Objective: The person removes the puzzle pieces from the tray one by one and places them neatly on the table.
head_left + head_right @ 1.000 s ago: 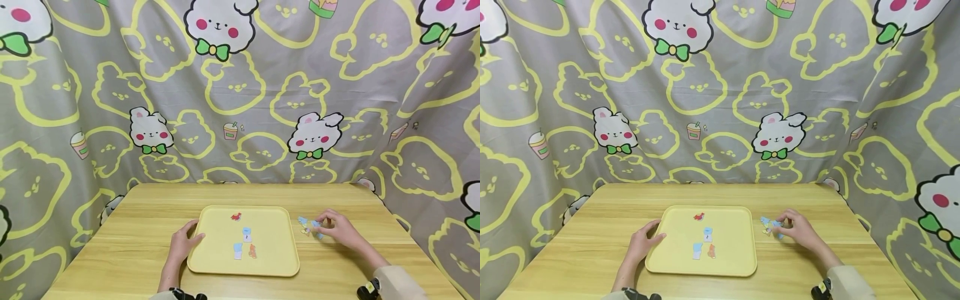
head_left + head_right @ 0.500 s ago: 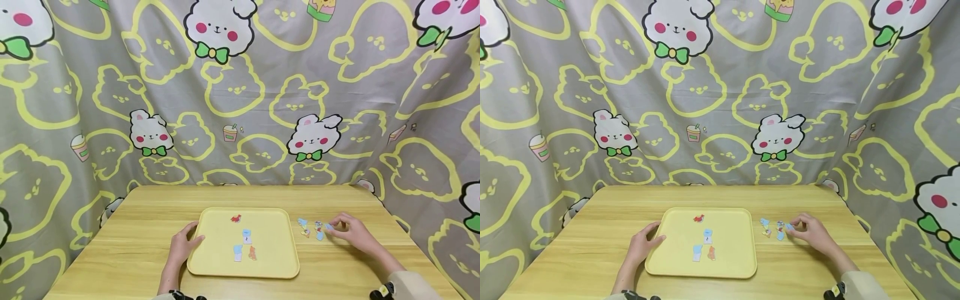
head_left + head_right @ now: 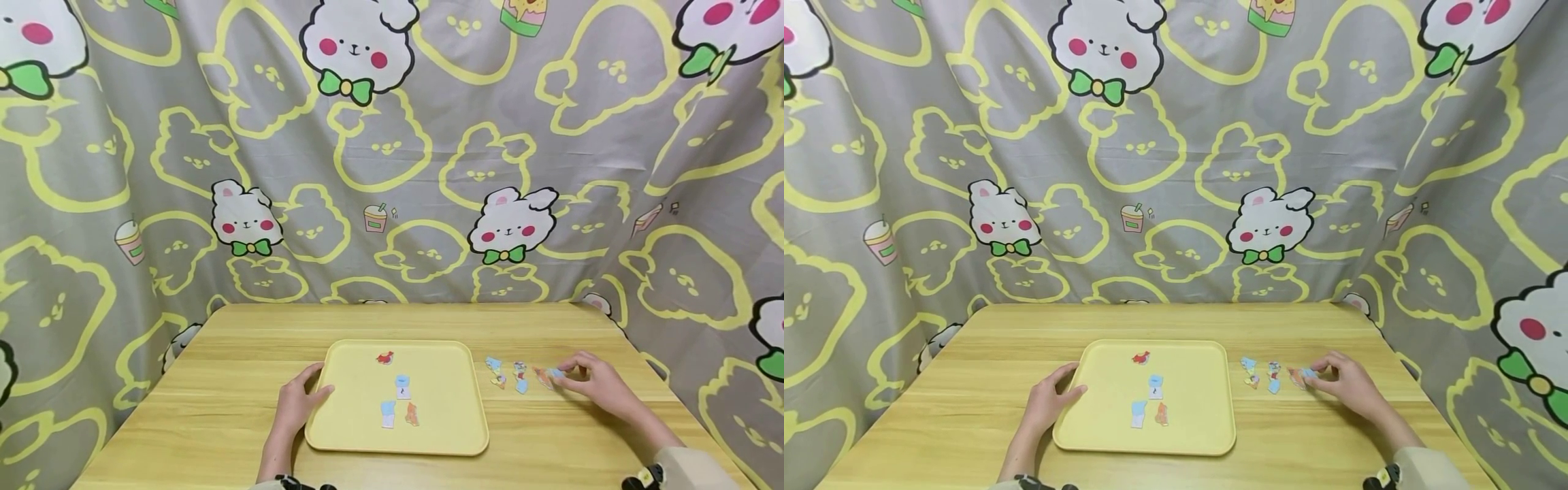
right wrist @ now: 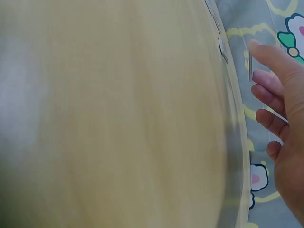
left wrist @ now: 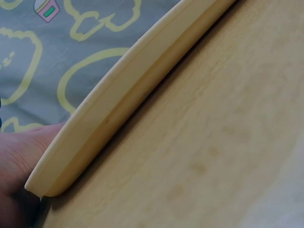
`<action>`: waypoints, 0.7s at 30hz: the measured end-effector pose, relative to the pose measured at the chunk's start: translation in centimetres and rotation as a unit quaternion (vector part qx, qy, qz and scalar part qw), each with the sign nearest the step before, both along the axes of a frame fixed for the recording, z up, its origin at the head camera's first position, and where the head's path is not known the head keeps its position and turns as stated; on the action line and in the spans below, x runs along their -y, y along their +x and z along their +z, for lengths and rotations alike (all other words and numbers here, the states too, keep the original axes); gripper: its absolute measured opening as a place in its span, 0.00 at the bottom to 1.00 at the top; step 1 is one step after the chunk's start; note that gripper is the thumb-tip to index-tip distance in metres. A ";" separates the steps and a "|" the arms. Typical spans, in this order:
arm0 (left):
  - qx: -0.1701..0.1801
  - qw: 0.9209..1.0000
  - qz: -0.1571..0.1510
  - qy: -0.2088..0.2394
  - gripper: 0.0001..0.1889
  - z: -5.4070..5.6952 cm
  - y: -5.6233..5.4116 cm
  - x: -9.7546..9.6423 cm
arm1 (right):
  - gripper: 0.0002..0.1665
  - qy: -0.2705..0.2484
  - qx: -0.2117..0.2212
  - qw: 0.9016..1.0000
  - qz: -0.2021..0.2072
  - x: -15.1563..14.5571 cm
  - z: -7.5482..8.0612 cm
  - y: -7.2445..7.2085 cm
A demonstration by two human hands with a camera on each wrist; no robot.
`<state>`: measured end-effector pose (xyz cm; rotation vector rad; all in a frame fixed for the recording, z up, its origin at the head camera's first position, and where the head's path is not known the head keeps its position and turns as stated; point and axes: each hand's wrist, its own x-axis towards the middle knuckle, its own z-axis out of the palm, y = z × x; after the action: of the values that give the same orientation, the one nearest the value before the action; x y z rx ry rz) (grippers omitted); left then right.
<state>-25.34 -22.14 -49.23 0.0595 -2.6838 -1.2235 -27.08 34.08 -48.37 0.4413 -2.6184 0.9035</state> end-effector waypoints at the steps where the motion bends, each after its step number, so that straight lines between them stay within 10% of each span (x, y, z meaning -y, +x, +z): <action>1: -0.001 1.000 -0.001 -0.001 0.28 0.0 0.0 0.0 | 0.07 0.000 -0.001 1.000 -0.001 -0.1 0.0 0.0; 21: -0.005 1.000 -0.002 -0.002 0.28 -0.1 0.0 0.0 | 0.09 0.048 0.007 0.998 -0.028 -0.8 -0.2 -0.3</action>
<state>-25.37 -22.13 -49.28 0.0468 -2.6797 -1.2173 -27.38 34.92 -48.59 0.3858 -2.6804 0.7687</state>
